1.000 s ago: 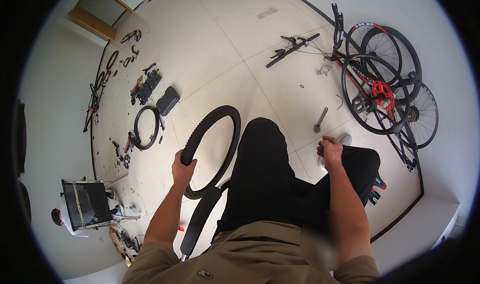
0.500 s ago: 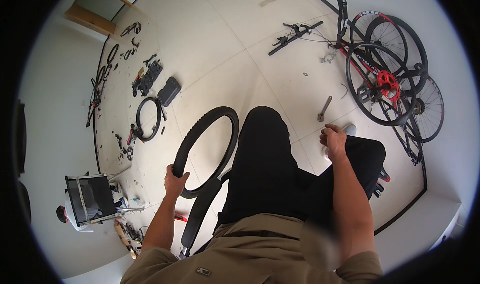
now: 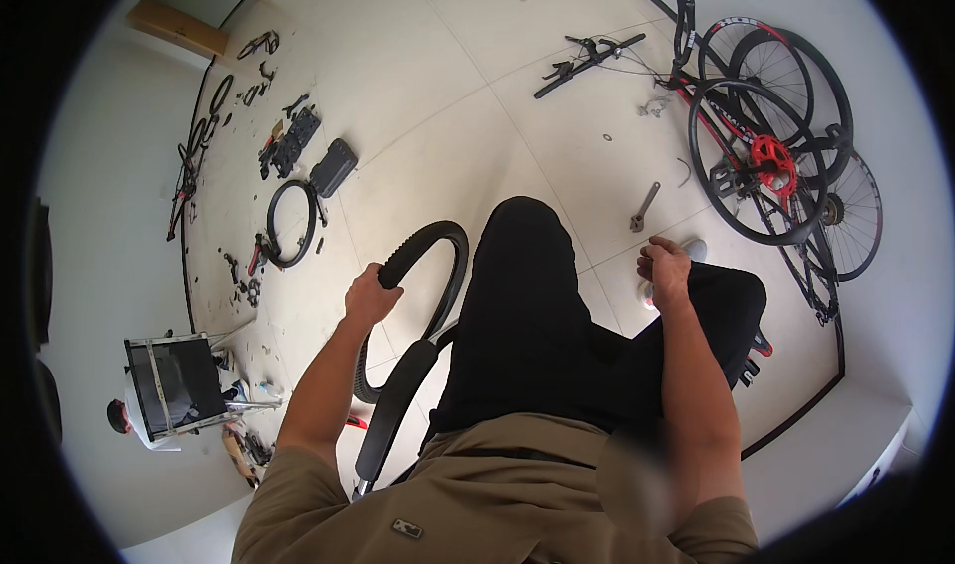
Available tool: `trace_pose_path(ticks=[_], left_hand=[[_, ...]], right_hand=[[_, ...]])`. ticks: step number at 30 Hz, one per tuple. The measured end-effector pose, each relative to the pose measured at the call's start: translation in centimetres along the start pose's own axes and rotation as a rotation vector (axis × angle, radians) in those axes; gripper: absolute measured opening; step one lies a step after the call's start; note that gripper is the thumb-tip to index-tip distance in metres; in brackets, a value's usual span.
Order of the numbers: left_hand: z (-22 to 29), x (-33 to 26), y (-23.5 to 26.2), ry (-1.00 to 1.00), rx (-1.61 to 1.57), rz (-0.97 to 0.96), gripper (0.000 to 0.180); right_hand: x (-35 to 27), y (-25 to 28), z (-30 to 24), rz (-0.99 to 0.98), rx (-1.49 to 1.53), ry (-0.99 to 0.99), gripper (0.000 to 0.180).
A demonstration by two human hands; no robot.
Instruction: The person inspects a bicycle tire, removes a small object from the tread, and uses a floor pump to inflate the tire. The person then continues to inspect the tire by hand.
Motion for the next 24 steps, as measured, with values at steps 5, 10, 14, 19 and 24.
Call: trace_pose_path(ticks=[5, 10, 14, 19, 24], left_hand=[[1.9, 1.7, 3.0, -0.084, -0.091, 0.124, 0.048], [2.2, 0.1, 6.7, -0.166, -0.267, 0.296, 0.045], [-0.3, -0.5, 5.6, -0.175, -0.461, 0.375, 0.043], [-9.3, 2.8, -3.9, -0.006, -0.457, 0.169, 0.047], [-6.8, 2.0, -4.0, -0.031, -0.605, 0.271, 0.056]], right_hand=[[0.0, -0.2, 0.4, 0.015, -0.02, 0.008, 0.038], [0.2, -0.6, 0.4, 0.007, -0.015, -0.003, 0.037], [0.2, -0.4, 0.3, 0.001, -0.025, -0.01, 0.037], [0.1, -1.2, 0.3, -0.007, -0.039, 0.001, 0.037], [-0.1, -0.3, 0.5, 0.024, -0.028, -0.012, 0.038]])
Point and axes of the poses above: each hand's wrist, its own x-axis towards the middle knuckle, its own y-axis out of the back of the hand, z = x × y, the point moved 9 cm from there along x, towards the middle knuckle, and after that the axes turned 6 degrees about y, right-handed, at the moved point
